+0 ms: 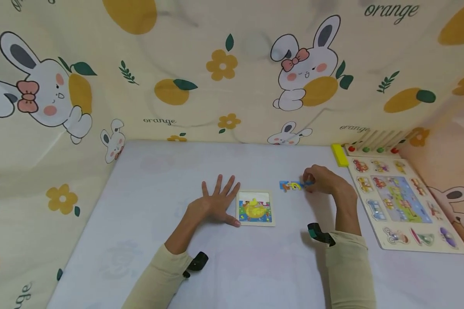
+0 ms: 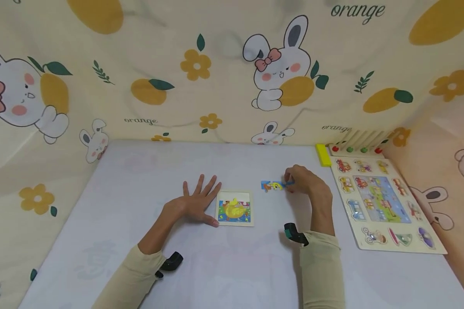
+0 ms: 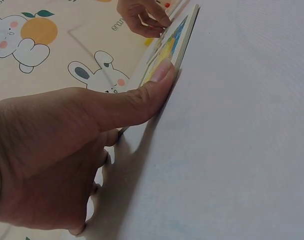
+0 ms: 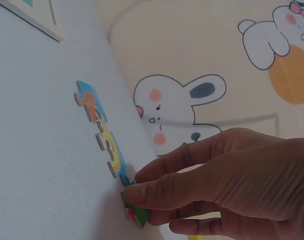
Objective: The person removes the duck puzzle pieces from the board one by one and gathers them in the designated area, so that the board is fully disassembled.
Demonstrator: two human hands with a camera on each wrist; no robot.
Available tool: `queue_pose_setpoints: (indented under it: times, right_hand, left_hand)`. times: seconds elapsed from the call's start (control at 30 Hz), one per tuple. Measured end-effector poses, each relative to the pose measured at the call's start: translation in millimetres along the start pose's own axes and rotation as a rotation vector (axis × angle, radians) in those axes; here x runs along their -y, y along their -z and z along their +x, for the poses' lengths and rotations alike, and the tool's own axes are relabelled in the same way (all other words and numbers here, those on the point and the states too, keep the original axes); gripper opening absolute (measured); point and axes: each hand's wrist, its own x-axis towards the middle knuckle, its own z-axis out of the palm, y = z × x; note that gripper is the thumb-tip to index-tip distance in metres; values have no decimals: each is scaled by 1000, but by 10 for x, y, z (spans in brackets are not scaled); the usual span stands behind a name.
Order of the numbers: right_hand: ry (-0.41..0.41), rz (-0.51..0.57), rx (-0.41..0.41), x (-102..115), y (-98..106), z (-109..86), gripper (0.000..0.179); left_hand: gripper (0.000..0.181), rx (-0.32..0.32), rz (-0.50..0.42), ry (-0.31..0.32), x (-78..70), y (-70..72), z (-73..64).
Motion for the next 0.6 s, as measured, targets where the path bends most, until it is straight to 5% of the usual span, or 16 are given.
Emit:
queue_pose_setpoints:
  times: [0.6]
  right_hand:
    - [-15, -6, 1, 46, -8, -19, 32]
  left_hand:
    - [123, -3, 9, 5, -30, -5, -76]
